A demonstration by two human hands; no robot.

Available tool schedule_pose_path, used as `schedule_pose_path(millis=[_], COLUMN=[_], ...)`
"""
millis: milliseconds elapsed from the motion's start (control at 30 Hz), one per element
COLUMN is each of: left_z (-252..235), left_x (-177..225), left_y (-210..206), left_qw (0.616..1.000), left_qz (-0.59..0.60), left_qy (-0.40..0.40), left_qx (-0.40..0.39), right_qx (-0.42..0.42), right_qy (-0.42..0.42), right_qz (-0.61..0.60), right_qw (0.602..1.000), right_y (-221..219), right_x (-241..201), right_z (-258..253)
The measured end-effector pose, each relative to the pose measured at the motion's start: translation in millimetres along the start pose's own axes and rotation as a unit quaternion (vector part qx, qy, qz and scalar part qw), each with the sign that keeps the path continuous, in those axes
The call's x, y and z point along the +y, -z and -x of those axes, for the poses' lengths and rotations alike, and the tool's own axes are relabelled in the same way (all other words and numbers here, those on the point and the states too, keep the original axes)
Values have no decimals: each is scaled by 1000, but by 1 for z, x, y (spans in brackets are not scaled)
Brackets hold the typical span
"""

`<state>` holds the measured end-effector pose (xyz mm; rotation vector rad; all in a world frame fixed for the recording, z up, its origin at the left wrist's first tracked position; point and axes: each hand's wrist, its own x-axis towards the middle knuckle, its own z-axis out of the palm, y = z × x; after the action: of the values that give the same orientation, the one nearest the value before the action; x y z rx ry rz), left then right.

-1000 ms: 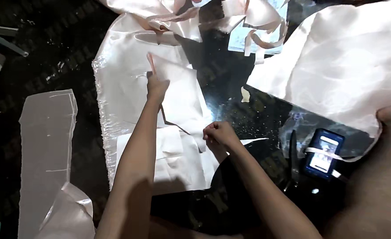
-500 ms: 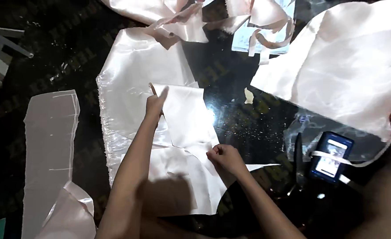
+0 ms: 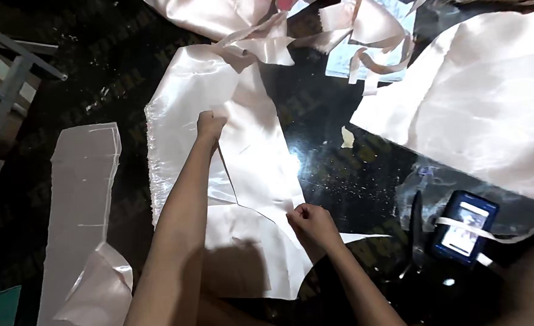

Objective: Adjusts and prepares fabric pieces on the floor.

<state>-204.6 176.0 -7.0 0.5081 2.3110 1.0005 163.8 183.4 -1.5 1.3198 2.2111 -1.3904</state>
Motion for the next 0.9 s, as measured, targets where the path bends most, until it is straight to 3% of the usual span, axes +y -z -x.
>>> schedule_pose_path(millis=[200,367,567,700,900], left_z=[0,-3,-8,-14,-1], left_x=[5,-3,8,8,6], left_y=[-2,-1,5,-2,-4], left_qw=[994,994,994,991,990], left_qz=[-109,-104,-91,-39,-123], left_qy=[16,-6,-65,-128,-63], left_qx=[7,38,18,14,26], right_qx=[-8,-14,-62,-30,4], right_qy=[-12,-10,-6,-19,-30], right_qz=[-8,-21,-118,-125,-83], right_qw=[1000,1000,991,992,996], right_y=[4,1,-14,-21,-22], right_x=[-1,-2,-10,-14,-23], right_z=[-1,1,0,-2,-6])
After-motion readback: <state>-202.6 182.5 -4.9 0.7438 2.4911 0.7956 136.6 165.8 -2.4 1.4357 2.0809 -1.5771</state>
